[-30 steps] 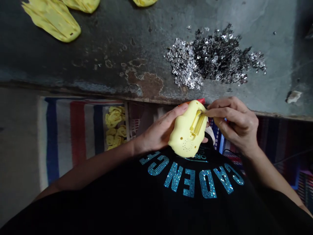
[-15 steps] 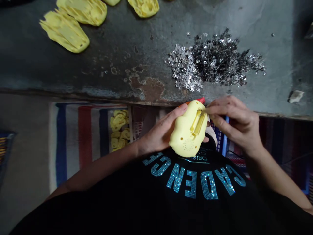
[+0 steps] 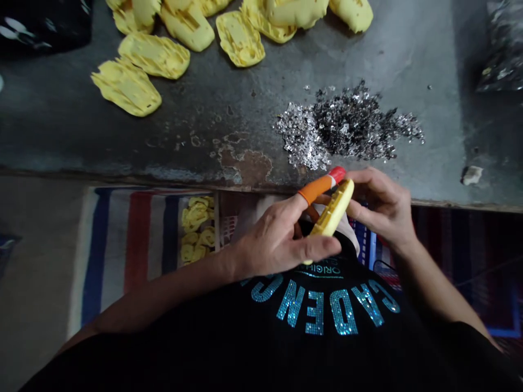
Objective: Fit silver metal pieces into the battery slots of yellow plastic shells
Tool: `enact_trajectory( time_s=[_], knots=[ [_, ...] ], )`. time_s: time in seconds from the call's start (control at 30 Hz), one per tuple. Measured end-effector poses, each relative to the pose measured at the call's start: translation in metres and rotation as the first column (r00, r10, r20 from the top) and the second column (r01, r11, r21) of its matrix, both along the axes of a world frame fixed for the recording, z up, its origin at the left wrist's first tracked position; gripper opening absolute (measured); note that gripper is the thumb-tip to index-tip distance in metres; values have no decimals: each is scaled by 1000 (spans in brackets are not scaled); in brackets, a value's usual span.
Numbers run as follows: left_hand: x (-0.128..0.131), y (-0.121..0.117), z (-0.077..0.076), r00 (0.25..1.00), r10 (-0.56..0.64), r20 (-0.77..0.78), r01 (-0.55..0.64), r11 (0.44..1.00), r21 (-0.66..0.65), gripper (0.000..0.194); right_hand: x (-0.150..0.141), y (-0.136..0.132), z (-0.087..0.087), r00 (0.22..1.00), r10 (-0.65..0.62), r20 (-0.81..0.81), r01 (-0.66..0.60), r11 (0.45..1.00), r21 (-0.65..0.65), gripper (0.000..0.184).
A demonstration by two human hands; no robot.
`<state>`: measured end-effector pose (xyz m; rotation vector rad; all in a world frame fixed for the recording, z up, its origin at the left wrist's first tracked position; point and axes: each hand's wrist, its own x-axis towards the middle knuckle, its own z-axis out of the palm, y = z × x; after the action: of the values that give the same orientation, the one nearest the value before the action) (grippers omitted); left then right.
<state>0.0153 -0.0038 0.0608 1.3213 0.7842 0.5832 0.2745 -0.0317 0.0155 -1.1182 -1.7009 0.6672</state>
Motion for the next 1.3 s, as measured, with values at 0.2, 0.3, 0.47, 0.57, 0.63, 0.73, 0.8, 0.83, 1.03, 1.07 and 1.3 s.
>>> enact_trajectory(
  time_s=[0.2, 0.3, 0.47, 0.57, 0.63, 0.73, 0.8, 0.83, 1.03, 1.07, 1.3],
  knots=[
    [-3, 2, 5, 992, -93, -87, 114, 950, 290, 82, -14, -14, -32, 981, -194, -28, 195, 945, 261, 34],
    [-2, 1, -3, 991, -81, -109, 118, 913, 392, 81, -14, -17, -34, 972, -236, -12, 228, 927, 299, 36],
    [2, 1, -13, 997, -69, -43, 81, 763, 641, 81, -12, -18, -32, 976, -216, -14, 210, 931, 299, 41],
    [3, 1, -15, 998, -42, -45, 61, 725, 686, 79, -13, -18, -35, 975, -223, -25, 218, 920, 326, 45],
    [4, 1, -18, 999, -32, -27, 41, 704, 709, 79, -15, -18, -36, 974, -226, -26, 221, 914, 340, 47],
    [3, 0, -22, 1000, -26, -12, 26, 666, 746, 78, -16, -18, -37, 973, -229, -38, 227, 907, 355, 51],
    [1, 1, -24, 1000, -15, -15, 21, 648, 762, 76, -17, -18, -35, 973, -226, -38, 224, 906, 358, 52],
    [-1, 1, -23, 1000, -14, -24, 27, 652, 758, 77, -17, -18, -34, 974, -224, -33, 220, 907, 358, 51],
    [-36, 20, -12, 976, -198, -96, 214, 756, 619, 83, -28, -27, -21, 959, -176, -223, 176, 984, -17, 32],
    [-42, 25, -10, 974, -186, -127, 224, 748, 624, 77, -33, -29, -20, 931, -176, -319, 122, 976, -182, 34],
    [-47, 35, -28, 956, -290, -35, 264, 808, 526, 109, -71, -25, -35, 711, -68, -700, -475, 688, -549, 53]
  ],
)
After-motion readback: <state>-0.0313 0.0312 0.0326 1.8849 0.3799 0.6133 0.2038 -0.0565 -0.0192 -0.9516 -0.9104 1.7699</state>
